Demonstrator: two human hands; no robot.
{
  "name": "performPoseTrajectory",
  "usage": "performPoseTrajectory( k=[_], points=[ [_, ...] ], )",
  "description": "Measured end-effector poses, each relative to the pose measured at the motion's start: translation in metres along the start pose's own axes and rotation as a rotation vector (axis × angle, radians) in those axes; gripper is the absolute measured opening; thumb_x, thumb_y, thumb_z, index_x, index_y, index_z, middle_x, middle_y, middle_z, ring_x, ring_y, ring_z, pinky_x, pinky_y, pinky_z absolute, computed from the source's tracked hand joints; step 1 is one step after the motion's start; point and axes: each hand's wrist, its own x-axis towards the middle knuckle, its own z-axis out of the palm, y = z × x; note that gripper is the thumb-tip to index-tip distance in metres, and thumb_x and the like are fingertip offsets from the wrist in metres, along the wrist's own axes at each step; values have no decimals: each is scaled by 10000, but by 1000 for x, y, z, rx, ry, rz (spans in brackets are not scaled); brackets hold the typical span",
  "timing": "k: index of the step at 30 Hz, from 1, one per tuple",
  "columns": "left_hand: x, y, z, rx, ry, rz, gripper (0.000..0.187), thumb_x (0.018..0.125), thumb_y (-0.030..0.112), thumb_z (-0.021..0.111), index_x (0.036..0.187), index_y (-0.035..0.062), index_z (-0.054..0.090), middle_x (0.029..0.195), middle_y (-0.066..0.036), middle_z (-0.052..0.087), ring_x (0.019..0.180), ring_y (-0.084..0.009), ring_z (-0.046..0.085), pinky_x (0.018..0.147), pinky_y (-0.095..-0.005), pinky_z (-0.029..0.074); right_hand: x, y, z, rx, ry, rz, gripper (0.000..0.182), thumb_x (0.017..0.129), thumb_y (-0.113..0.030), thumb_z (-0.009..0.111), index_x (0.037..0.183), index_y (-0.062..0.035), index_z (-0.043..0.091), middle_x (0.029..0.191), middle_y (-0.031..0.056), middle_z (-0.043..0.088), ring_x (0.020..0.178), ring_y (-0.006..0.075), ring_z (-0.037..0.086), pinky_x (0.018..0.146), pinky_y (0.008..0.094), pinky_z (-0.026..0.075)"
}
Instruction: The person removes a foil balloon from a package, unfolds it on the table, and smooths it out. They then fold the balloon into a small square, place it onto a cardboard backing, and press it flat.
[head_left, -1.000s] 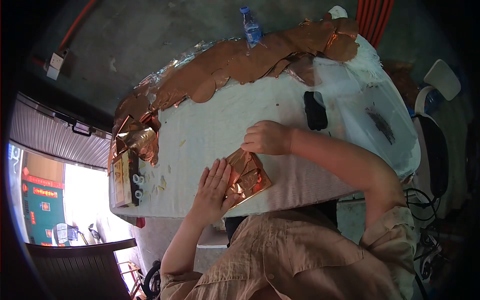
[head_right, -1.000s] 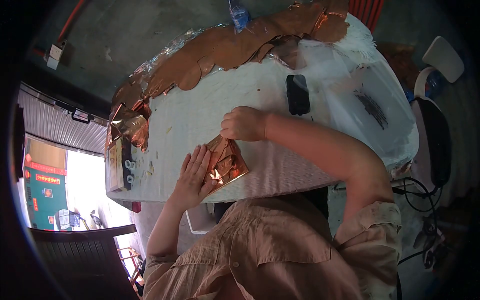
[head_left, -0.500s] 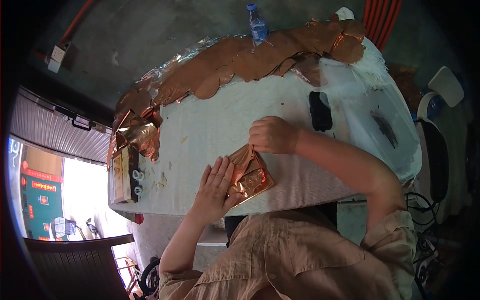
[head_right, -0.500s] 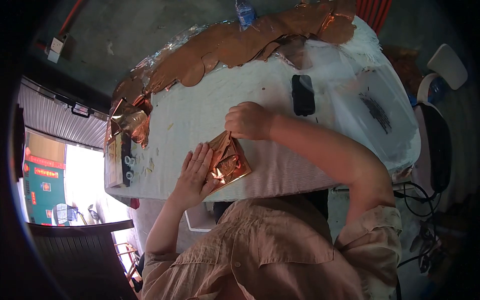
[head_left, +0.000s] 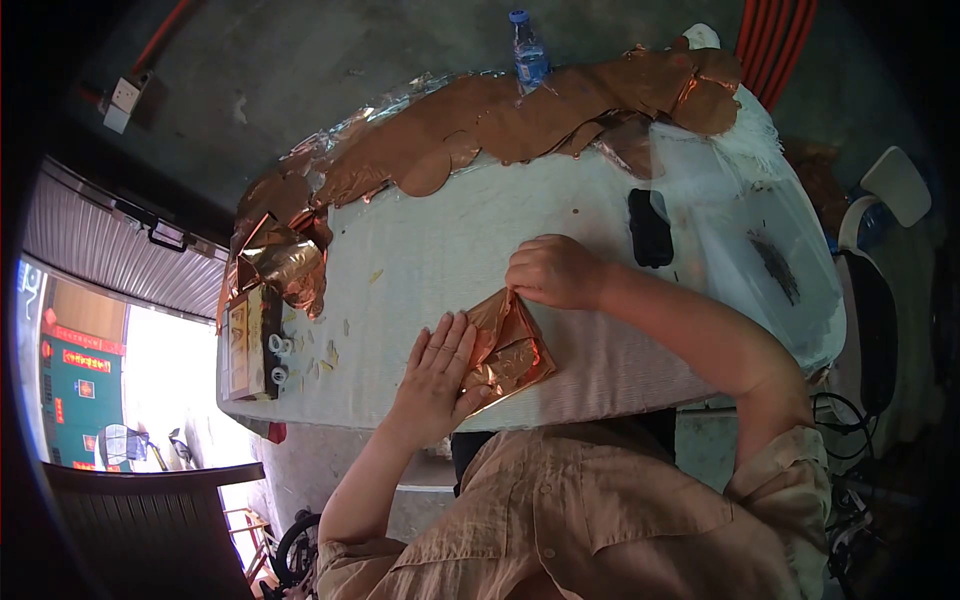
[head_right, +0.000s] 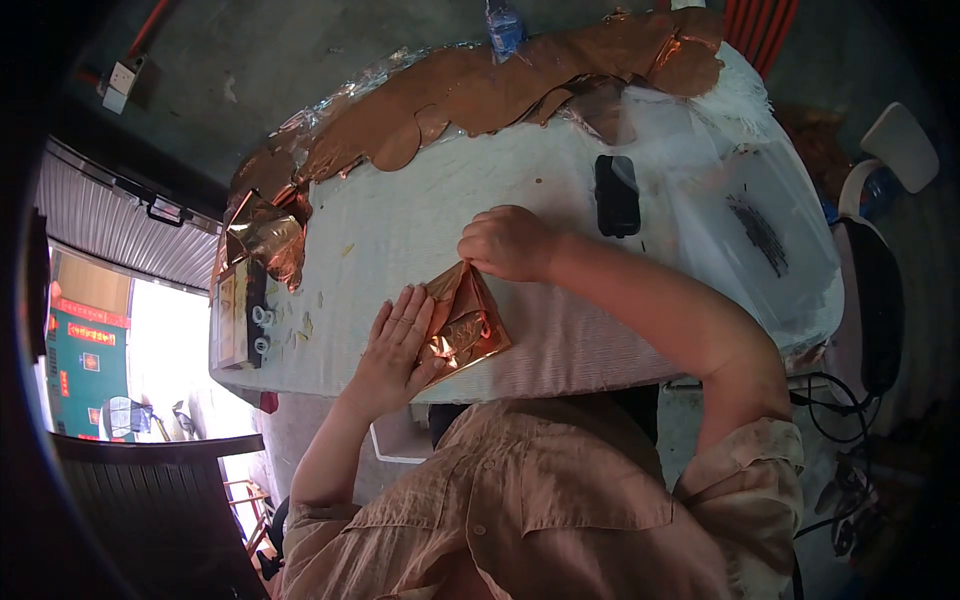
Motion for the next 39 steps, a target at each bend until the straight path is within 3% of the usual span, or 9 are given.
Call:
performPoseTrajectory(
  k=[16, 25, 28, 30, 31, 33, 34, 36, 39],
  points=[
    [0, 0, -1, -4, -3, 1, 744, 897, 423, 517, 1442, -2, 240, 1514, -170, 232, 1416, -311, 190, 1145, -461, 137, 8, -1, -1, -261, -86, -255, 104, 747, -168, 559, 648, -144, 541, 694, 5, 550, 730, 175, 602, 690, 310, 492],
    [-1, -1, 1, -17, 3, -7, 736, 894, 403, 513, 1453, 15, 233, 1520, -169, 222, 1421, -305, 178, 1148, -455, 127, 4, -9, -7, -327, -84, -285, 82, 752, -173, 556, 675, -147, 548, 710, 5, 549, 742, 180, 588, 762, 322, 483],
    [0, -1, 0, -46, 2, -18, 728, 893, 381, 507, 1460, 21, 225, 1525, -167, 212, 1426, -301, 168, 1150, -450, 117, 1, -12, -16, -292, -105, -303, 78, 712, -149, 595, 686, -106, 535, 739, 22, 540, 757, 191, 566, 791, 322, 480],
    [-2, 0, 1, -50, 4, -29, 726, 892, 378, 509, 1459, 21, 230, 1524, -168, 216, 1425, -300, 172, 1151, -449, 119, -1, -13, -24, -98, -233, -91, 57, 728, -102, 615, 775, -69, 616, 845, 37, 592, 836, 214, 581, 819, 330, 477],
    [-1, -1, 2, -52, 13, -25, 723, 893, 379, 508, 1457, 20, 234, 1523, -168, 218, 1424, -299, 176, 1150, -449, 121, -2, -11, -23, -97, -237, -100, 57, 728, -102, 615, 775, -69, 616, 845, 37, 592, 836, 214, 581, 819, 330, 477],
    [-1, -1, 3, -57, 30, -20, 720, 893, 380, 507, 1456, 20, 238, 1522, -168, 220, 1422, -298, 181, 1150, -450, 123, -5, -7, -20, 118, -67, 15, 77, 767, -110, 609, 807, -68, 658, 919, 49, 616, 907, 239, 583, 810, 328, 477],
    [-2, -2, 3, -53, 30, -19, 720, 894, 382, 508, 1456, 21, 238, 1522, -167, 221, 1422, -297, 182, 1149, -450, 124, -6, -6, -18, 115, -73, 11, 77, 767, -110, 609, 807, -68, 658, 919, 49, 616, 907, 239, 583, 810, 328, 477],
    [-2, -2, 4, -49, 32, -20, 721, 894, 384, 508, 1455, 22, 238, 1522, -166, 222, 1421, -296, 184, 1149, -450, 125, -8, -7, -13, 276, -70, 237, 125, 803, -100, 587, 869, -44, 679, 972, 73, 629, 952, 264, 580, 829, 345, 474],
    [-2, -3, 5, -43, 34, -16, 727, 895, 399, 508, 1456, 25, 238, 1524, -164, 215, 1423, -297, 177, 1149, -451, 124, -1, -7, -8, 421, -5, 414, 124, 835, -129, 593, 849, -39, 678, 994, 102, 630, 967, 274, 571, 839, 365, 471]
  ],
)
